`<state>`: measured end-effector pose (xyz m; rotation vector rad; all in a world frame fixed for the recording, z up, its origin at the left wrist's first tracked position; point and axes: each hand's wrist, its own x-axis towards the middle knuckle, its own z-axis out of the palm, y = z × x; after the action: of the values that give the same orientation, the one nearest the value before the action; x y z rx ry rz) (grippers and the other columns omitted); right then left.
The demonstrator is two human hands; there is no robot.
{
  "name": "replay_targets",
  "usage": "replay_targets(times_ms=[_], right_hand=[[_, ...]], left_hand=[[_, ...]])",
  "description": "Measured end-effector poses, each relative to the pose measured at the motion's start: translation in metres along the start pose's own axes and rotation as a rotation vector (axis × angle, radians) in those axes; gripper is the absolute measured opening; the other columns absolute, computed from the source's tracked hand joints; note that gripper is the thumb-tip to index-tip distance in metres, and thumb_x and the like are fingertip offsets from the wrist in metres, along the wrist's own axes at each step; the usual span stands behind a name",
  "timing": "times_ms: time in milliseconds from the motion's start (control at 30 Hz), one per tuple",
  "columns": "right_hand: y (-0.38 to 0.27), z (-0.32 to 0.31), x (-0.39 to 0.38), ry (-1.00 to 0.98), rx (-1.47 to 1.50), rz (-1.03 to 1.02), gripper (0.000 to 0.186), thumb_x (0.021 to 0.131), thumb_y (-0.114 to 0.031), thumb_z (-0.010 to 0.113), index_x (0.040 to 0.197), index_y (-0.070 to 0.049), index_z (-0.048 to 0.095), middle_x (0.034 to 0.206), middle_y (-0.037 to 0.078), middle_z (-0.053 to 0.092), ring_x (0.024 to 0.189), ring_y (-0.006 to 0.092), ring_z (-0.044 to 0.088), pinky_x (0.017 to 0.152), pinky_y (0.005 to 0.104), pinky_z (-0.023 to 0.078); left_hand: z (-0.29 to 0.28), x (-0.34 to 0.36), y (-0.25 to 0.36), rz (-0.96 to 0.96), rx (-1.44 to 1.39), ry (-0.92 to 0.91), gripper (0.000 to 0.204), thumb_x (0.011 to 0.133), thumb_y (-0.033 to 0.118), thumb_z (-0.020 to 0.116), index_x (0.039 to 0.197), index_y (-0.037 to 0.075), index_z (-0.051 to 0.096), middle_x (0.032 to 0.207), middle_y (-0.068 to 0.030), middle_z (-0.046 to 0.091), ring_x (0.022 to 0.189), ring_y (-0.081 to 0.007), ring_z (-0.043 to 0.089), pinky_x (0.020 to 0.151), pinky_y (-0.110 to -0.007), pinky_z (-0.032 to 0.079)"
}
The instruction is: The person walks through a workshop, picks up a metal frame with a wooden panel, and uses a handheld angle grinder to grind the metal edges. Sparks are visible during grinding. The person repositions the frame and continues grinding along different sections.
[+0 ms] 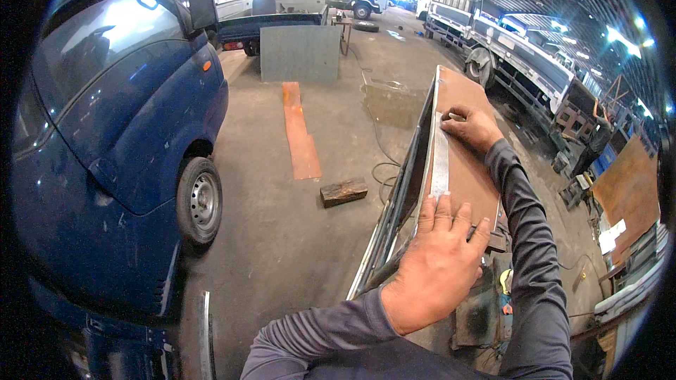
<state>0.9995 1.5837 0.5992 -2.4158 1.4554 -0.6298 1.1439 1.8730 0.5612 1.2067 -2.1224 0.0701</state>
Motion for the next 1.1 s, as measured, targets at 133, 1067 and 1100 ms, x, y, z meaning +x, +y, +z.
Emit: replay_targets(times_ms=[133,1067,1100], right_hand=[[-0.006,-0.002,-0.007,0.017,0.004,-0.003,0.043,0.085,-0.036,0.073,0.118,-0.007,0.073,0.119,0.019,0.072,0.113,0.033,0.067,0.1,0.0386,0.049],[-0.023,-0.003,-0.015,0.045,-0.191,0.026,0.055,0.083,-0.039,0.063,0.125,-0.005,0.071,0.124,0.025,0.068,0.116,0.0387,0.065,0.104,0.0409,0.048],[-0.023,-0.003,-0.015,0.046,-0.186,0.026,0.055,0.083,-0.039,0.063,0.125,-0.004,0.07,0.124,0.025,0.068,0.116,0.0389,0.065,0.104,0.041,0.048]], left_hand=[[0.001,-0.001,-0.003,-0.008,-0.067,0.053,0.054,0.089,0.031,0.071,0.135,0.006,0.059,0.134,-0.0205,0.058,0.133,-0.0447,0.048,0.118,-0.057,0.026],[0.007,0.0,-0.019,0.052,-0.195,0.2,0.025,0.088,0.013,0.067,0.112,0.01,0.067,0.116,-0.0086,0.067,0.12,-0.0298,0.061,0.11,-0.048,0.036],[0.007,0.0,-0.019,0.052,-0.196,0.2,0.025,0.087,0.013,0.067,0.112,0.01,0.067,0.116,-0.0084,0.067,0.12,-0.0298,0.061,0.111,-0.048,0.036]])
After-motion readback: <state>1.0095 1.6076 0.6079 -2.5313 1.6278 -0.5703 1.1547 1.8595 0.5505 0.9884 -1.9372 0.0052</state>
